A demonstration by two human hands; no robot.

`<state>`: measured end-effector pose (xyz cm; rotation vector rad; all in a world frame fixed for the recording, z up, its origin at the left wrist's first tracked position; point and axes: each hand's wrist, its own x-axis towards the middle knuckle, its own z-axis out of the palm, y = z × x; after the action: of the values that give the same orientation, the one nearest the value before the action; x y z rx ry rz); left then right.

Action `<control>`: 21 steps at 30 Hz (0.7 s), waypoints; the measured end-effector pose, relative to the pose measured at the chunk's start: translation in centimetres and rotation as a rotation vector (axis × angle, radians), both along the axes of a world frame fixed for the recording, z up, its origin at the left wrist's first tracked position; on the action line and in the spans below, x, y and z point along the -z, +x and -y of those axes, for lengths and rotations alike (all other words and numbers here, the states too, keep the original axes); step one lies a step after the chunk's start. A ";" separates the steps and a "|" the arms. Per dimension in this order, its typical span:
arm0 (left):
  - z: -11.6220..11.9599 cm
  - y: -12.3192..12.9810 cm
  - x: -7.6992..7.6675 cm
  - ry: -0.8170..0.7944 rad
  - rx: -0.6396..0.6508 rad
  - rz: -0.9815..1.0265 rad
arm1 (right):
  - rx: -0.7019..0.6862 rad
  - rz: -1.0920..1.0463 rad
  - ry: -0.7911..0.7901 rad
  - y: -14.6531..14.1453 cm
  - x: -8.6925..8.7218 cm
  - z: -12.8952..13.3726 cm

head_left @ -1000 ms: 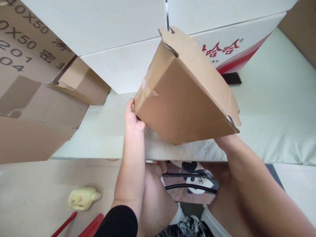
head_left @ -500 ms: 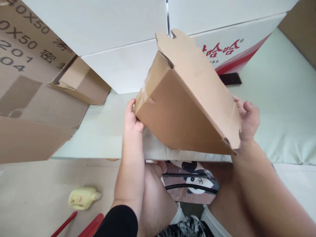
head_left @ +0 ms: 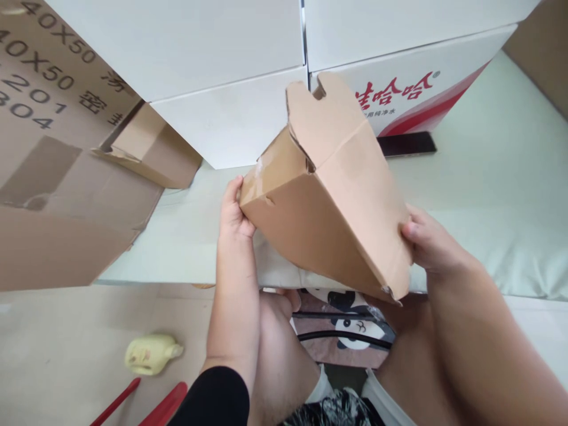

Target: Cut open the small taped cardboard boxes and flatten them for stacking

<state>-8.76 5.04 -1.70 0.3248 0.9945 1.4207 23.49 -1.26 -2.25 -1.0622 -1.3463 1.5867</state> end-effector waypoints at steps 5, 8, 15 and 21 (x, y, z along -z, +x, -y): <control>0.1 0.8 -0.3 0.023 -0.066 -0.030 | -0.114 0.177 0.141 0.8 -1.5 0.3; 0.2 1.3 -0.7 -0.004 -0.076 -0.041 | -0.048 0.305 0.200 0.9 -2.6 0.9; 0.1 1.5 -0.7 -0.021 -0.087 -0.041 | 0.025 0.466 0.342 1.0 -3.5 1.5; -0.3 1.5 -0.3 -0.029 -0.100 -0.055 | 0.062 0.515 0.354 1.0 -3.7 1.4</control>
<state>-7.26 5.30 -1.38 0.2982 1.0880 1.4930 24.53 -2.69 1.47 -1.3184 -1.8294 1.0050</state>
